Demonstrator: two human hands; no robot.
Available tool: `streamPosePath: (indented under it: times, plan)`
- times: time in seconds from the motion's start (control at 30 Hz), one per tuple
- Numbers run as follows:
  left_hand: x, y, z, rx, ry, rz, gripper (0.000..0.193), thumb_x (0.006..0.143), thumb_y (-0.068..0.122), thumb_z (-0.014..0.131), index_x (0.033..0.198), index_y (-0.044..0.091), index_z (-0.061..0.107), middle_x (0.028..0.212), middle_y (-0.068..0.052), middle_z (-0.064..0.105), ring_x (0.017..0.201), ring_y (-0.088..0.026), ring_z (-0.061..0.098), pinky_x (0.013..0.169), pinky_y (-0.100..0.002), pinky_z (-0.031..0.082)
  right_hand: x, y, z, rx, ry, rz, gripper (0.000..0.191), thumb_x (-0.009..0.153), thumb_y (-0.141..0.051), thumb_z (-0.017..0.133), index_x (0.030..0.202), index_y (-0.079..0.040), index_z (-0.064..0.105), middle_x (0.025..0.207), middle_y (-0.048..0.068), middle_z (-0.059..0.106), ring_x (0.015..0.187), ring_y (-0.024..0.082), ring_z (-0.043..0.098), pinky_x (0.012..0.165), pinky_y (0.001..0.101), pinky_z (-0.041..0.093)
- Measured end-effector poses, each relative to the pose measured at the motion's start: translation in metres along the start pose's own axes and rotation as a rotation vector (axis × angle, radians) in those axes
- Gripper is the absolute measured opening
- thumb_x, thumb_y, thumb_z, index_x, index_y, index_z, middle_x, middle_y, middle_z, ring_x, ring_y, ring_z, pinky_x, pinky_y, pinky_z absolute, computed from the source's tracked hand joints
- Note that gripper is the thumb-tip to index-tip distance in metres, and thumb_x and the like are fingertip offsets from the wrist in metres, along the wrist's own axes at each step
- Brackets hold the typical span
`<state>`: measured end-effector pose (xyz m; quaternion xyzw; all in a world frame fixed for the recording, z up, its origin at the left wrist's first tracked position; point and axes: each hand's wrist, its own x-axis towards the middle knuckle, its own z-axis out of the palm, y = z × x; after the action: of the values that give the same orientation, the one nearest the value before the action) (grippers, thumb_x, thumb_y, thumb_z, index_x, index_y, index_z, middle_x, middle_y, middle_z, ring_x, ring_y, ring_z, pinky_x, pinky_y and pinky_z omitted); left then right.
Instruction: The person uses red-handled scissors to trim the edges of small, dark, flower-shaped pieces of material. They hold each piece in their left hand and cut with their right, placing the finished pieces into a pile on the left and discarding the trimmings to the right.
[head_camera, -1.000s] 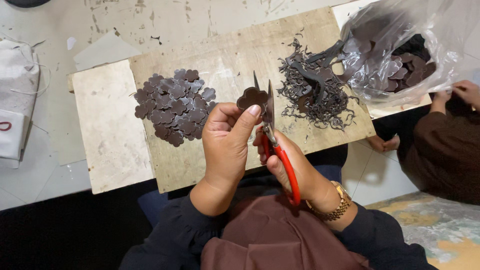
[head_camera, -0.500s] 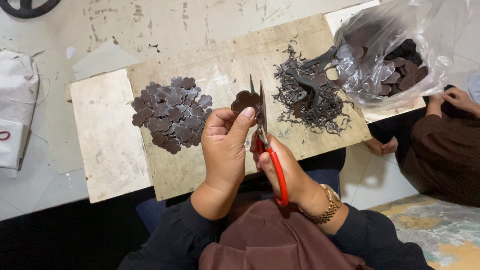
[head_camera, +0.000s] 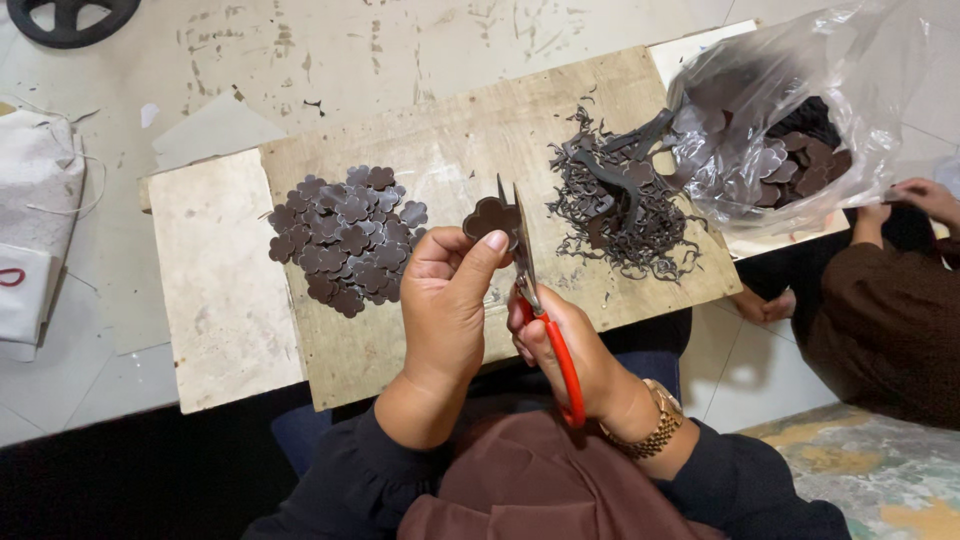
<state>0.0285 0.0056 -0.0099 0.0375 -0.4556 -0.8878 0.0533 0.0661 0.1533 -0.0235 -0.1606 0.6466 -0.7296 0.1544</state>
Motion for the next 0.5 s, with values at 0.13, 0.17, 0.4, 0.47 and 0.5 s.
streamPosePath:
  times: [0.13,0.17,0.4,0.47,0.5]
  plan:
    - [0.0,0.003,-0.003,-0.012,-0.013,-0.007,0.01,0.094,0.003,0.073,0.098,0.003,0.063,0.095,-0.007,0.072,0.088,-0.013,0.067,0.085,-0.029,0.055,-0.001,-0.002,-0.002,0.021,-0.024,0.01,0.068,0.096,-0.072,0.052,0.104,-0.005,0.05,0.079,-0.002,0.046,0.068,0.007,0.041,0.06,0.0223,0.038]
    - [0.0,0.004,-0.003,-0.011,-0.019,-0.007,0.01,0.095,0.003,0.073,0.098,0.002,0.063,0.095,-0.007,0.072,0.088,-0.013,0.067,0.086,-0.029,0.055,-0.002,-0.002,-0.002,0.036,-0.027,0.022,0.067,0.096,-0.072,0.052,0.104,-0.005,0.05,0.079,-0.002,0.046,0.067,0.007,0.04,0.059,0.0224,0.037]
    - [-0.001,0.01,-0.003,0.006,-0.041,-0.002,0.009,0.095,0.002,0.072,0.1,0.001,0.064,0.097,-0.007,0.072,0.089,-0.013,0.067,0.088,-0.029,0.056,-0.003,-0.003,-0.004,0.092,-0.061,0.053,0.065,0.096,-0.07,0.055,0.101,-0.005,0.051,0.079,-0.003,0.044,0.067,0.007,0.038,0.059,0.0225,0.035]
    - [-0.001,0.012,-0.005,0.012,-0.051,-0.001,0.009,0.095,0.001,0.071,0.1,0.001,0.064,0.097,-0.007,0.072,0.089,-0.012,0.067,0.088,-0.029,0.056,-0.004,-0.002,-0.006,0.088,-0.069,0.064,0.065,0.095,-0.07,0.056,0.1,-0.006,0.051,0.079,-0.003,0.044,0.068,0.007,0.038,0.059,0.0225,0.035]
    - [-0.001,0.013,-0.006,0.013,-0.055,-0.002,0.009,0.095,0.001,0.071,0.1,0.001,0.064,0.097,-0.007,0.072,0.089,-0.012,0.067,0.087,-0.028,0.055,-0.004,-0.002,-0.007,0.079,-0.071,0.071,0.065,0.094,-0.07,0.057,0.1,-0.006,0.051,0.079,-0.003,0.044,0.068,0.007,0.039,0.059,0.0225,0.035]
